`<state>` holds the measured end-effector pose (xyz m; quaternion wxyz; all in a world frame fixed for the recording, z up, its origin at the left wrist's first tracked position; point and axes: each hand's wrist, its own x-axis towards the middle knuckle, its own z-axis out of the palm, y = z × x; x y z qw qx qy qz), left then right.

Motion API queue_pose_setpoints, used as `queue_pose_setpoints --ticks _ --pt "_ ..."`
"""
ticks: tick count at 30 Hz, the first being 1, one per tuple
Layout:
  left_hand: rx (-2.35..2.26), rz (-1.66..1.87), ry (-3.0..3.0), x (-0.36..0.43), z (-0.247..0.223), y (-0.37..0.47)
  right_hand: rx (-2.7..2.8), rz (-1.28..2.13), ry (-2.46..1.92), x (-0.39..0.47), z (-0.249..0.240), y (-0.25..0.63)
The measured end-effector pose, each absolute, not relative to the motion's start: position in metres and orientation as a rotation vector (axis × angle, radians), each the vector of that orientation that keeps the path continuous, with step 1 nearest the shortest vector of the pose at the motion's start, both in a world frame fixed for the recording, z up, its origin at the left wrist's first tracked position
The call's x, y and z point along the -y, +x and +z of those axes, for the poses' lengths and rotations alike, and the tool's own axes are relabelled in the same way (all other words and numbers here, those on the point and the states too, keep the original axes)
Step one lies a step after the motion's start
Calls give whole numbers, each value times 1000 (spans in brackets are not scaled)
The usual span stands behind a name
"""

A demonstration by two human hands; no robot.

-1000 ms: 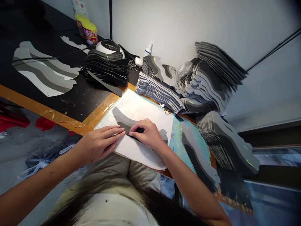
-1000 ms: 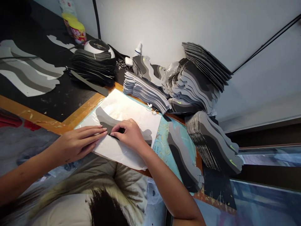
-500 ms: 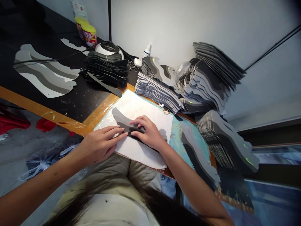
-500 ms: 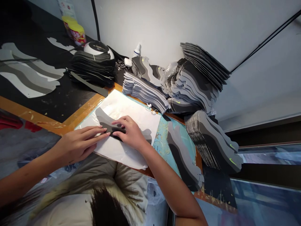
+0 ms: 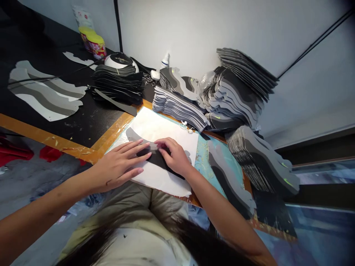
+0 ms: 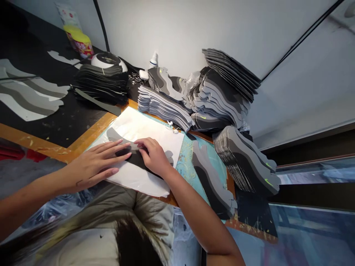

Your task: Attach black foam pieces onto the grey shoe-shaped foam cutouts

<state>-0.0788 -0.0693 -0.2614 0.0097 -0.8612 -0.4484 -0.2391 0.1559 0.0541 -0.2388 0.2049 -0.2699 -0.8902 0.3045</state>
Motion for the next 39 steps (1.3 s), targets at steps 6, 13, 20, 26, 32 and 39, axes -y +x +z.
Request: queue_pose_setpoints --ticks 6,13,20,26,32,39 --pt "1318 -696 -2722 62 -260 -90 2418 882 -876 -59 -237 154" --pt "1130 -755 -2653 56 -253 -82 2814 348 -1204 -20 -216 160" --pt "1175 -1083 -2609 64 -216 -75 2681 183 -1404 4 -192 209" --pt "1228 -1040 -2440 44 -217 -115 2279 -142 -1677 5 -184 323" --pt "1371 -983 -2221 9 -209 -170 2374 -265 -1986 -4 -243 375" --pt "1692 -922 -2005 -25 -199 -229 2337 -394 -1835 -12 -279 391"
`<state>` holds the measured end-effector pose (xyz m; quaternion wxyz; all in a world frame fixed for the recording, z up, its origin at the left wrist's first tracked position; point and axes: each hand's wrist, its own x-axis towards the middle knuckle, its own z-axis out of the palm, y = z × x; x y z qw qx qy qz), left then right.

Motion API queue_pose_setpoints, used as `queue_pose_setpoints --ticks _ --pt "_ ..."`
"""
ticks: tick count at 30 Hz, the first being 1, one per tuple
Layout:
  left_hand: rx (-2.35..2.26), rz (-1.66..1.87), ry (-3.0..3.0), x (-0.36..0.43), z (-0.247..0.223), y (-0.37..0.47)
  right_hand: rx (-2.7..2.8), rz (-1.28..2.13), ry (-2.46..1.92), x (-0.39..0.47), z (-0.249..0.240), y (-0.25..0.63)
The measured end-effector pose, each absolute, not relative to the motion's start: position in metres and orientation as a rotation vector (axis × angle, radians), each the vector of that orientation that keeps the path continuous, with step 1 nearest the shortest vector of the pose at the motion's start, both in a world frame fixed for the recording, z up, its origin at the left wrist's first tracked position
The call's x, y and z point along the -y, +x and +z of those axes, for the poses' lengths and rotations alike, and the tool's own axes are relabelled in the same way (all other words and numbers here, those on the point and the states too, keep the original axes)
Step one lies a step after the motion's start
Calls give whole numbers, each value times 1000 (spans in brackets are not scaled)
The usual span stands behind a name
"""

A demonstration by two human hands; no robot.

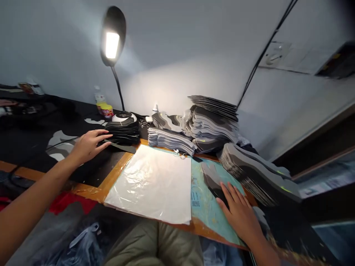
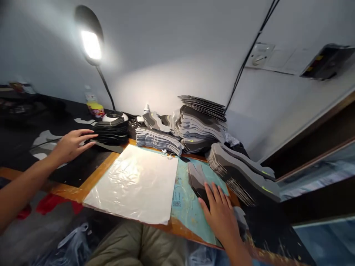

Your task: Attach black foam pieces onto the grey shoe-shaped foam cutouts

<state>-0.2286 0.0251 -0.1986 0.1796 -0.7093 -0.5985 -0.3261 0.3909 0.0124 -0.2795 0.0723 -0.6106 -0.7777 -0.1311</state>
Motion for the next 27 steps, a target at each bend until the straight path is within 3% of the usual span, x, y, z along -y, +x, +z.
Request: queue_pose_setpoints --ticks 6,20,27 --pt "1573 -727 -2273 -74 -200 -267 2379 -371 -1961 -13 -273 391" --pt "1517 -438 -2722 -99 -204 -245 2398 -357 -1972 -12 -267 390" --pt "1844 -789 -2527 -76 -188 -232 2324 -558 -1689 -11 -274 392"
